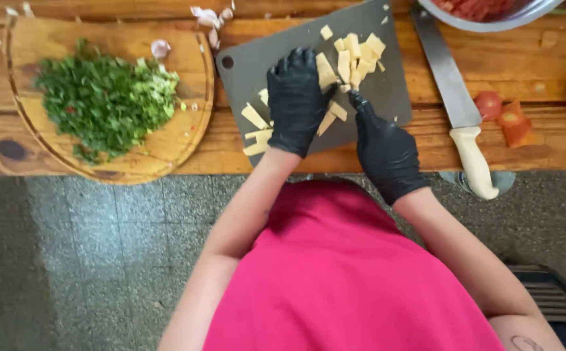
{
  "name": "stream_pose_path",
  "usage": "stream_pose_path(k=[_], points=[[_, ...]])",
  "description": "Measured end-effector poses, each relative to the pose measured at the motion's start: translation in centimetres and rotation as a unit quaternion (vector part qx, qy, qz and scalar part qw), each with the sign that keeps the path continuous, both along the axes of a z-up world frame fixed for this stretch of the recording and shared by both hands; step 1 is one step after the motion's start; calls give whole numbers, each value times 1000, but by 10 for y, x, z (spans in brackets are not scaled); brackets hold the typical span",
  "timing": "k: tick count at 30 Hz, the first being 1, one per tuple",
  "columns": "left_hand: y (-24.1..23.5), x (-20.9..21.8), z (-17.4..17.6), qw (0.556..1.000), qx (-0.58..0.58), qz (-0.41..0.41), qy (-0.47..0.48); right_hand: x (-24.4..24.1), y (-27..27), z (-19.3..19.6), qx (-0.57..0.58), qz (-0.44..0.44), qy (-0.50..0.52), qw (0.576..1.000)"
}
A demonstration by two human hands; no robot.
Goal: Dice a slice of cheese into small cubes on a cutting board
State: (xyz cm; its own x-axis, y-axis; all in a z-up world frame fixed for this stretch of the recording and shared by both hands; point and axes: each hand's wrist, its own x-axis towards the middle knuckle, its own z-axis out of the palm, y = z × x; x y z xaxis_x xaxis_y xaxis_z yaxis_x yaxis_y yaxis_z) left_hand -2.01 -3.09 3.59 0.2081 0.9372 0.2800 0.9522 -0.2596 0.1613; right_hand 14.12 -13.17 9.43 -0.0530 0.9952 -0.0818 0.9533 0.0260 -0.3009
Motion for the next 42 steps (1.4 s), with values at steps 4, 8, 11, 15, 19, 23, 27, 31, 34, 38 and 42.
stream_pose_path(k=[4, 8, 11, 15, 19, 23, 27, 31, 34, 38, 42], points=[[-3, -2, -2, 1000, -7, -2, -4, -8, 8, -5, -14, 23, 20, 999], [17, -4, -5, 999, 5, -39, -33, -11, 32, -4, -15, 37, -27, 999], [10, -3, -7, 998, -36, -42, -33, -7, 37, -9, -74, 26, -11, 997], [8, -1, -3, 997, -22, -27, -67, -3, 38, 10, -33, 44, 10, 998], [4, -3, -3, 997, -37, -28, -62, -4, 24, 5, 20, 57, -15, 998], [8, -4, -3, 996, -42, -32, -74, -5, 23, -11, 1, 62, -35, 998], [7, -1, -10, 999, -36, -17, -27, -5, 27, -32, -35, 66, -62, 995], [6, 3, -4, 1000, -12, -13, 4, -14, 37, -43, -60, 36, -27, 997], [5, 9, -3, 996, 10, 20, 91, -5, 38, -47, -25, 46, 13, 999], [3, 7, 1, 1000, 7, 14, 27, 4, 19, -23, -113, 24, 8, 993], [6, 4, 5, 1000, 10, -9, -17, 10, 21, -8, -129, -11, 89, 988]])
